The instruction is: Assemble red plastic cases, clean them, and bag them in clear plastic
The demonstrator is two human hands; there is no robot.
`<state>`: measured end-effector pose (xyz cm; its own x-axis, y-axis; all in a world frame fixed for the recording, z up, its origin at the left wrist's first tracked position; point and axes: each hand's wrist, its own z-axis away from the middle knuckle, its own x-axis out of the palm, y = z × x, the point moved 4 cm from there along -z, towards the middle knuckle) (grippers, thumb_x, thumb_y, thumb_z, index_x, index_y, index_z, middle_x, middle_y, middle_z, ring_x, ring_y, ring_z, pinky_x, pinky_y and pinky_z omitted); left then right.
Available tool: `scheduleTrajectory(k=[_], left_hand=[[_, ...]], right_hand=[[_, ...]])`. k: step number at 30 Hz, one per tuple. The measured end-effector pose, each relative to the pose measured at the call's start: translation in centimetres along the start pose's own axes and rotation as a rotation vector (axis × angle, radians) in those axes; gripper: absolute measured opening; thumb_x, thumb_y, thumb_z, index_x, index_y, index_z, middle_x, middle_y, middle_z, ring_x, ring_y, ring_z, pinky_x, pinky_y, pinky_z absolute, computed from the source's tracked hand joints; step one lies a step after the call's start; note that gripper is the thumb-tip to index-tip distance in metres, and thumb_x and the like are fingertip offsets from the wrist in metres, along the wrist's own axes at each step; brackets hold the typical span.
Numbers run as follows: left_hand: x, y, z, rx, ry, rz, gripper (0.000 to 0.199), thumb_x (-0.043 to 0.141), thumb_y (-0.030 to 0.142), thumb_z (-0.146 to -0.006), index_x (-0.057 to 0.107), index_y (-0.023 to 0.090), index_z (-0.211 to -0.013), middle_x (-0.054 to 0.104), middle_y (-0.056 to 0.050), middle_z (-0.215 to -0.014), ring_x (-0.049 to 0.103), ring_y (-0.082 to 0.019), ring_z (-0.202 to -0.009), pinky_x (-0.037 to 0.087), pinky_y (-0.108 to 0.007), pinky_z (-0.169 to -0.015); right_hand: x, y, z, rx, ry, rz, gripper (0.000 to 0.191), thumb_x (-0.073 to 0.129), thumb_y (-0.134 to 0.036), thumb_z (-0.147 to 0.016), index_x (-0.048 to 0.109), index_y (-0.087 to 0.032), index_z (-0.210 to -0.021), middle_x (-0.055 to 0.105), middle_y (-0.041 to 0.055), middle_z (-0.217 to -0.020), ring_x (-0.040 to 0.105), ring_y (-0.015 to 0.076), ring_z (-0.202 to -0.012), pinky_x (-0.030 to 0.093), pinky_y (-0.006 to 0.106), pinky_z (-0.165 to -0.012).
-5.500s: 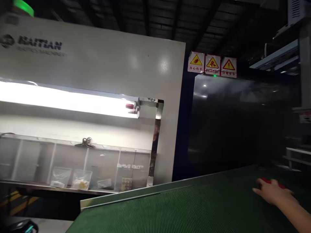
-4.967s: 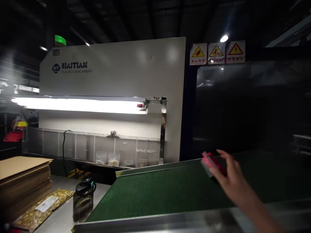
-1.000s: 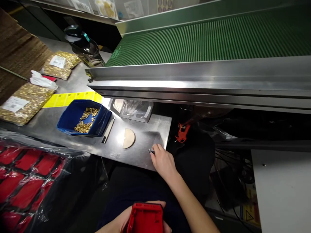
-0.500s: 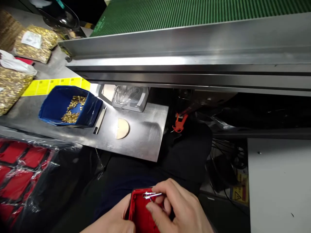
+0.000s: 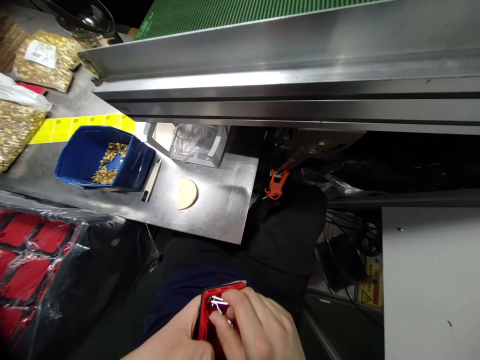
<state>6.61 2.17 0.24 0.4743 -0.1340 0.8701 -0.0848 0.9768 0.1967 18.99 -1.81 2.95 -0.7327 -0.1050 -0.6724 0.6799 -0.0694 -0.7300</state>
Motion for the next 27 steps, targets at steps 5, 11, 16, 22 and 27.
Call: scheduleTrajectory(k=[5,11,16,22,27], left_hand=[[-0.1,0.1,0.0,0.028,0.012,-0.017,0.038,0.092,0.032,-0.071,0.071,0.016,-0.098,0.060,-0.002,-0.093,0.054,-0.015,-0.083,0.041,-0.022,-0.074],[0.2,0.2,0.3,0.058,-0.017,-0.089,0.052,0.091,0.042,-0.074,0.072,0.013,-0.113,0.069,-0.009,-0.097,0.063,-0.024,-0.094,0.044,-0.030,-0.082],[0.4,-0.1,0.4,0.031,-0.047,-0.011,0.062,0.092,0.041,-0.073,0.068,0.016,-0.125,0.072,-0.011,-0.104,0.067,-0.029,-0.105,0.047,-0.035,-0.091],[-0.4,-0.6,0.6,0.010,-0.022,0.014,0.060,0.093,0.039,-0.073,0.069,0.018,-0.123,0.070,-0.009,-0.106,0.065,-0.024,-0.101,0.046,-0.031,-0.089],[-0.5,-0.6,0.6,0.003,-0.008,-0.014,0.060,0.094,0.039,-0.071,0.070,0.018,-0.122,0.065,-0.006,-0.109,0.059,-0.021,-0.101,0.044,-0.028,-0.087]], right_hand=[[-0.2,-0.1,0.0,-0.029,-0.037,0.027,0.006,0.059,-0.025,-0.099,0.064,-0.022,-0.099,0.070,0.0016,-0.074,0.068,0.0161,-0.060,0.051,0.027,-0.058],[-0.9,-0.4,-0.5,-0.053,-0.055,0.016,0.020,0.047,-0.020,-0.103,0.065,-0.021,-0.096,0.070,0.0024,-0.078,0.068,0.0169,-0.066,0.052,0.027,-0.061],[-2.1,0.4,-0.8,0.103,-0.139,-0.127,0.011,0.058,-0.026,-0.101,0.063,-0.026,-0.091,0.068,-0.0054,-0.076,0.064,0.0103,-0.062,0.046,0.021,-0.054],[-1.7,0.3,-0.2,0.007,0.036,0.020,0.008,0.059,-0.027,-0.100,0.061,-0.024,-0.092,0.064,-0.0035,-0.070,0.060,0.0135,-0.058,0.045,0.027,-0.056],[-1.0,-0.4,-0.2,-0.091,0.063,0.063,0.006,0.060,-0.023,-0.098,0.063,-0.022,-0.093,0.068,-0.0009,-0.074,0.059,0.0160,-0.061,0.041,0.031,-0.059]])
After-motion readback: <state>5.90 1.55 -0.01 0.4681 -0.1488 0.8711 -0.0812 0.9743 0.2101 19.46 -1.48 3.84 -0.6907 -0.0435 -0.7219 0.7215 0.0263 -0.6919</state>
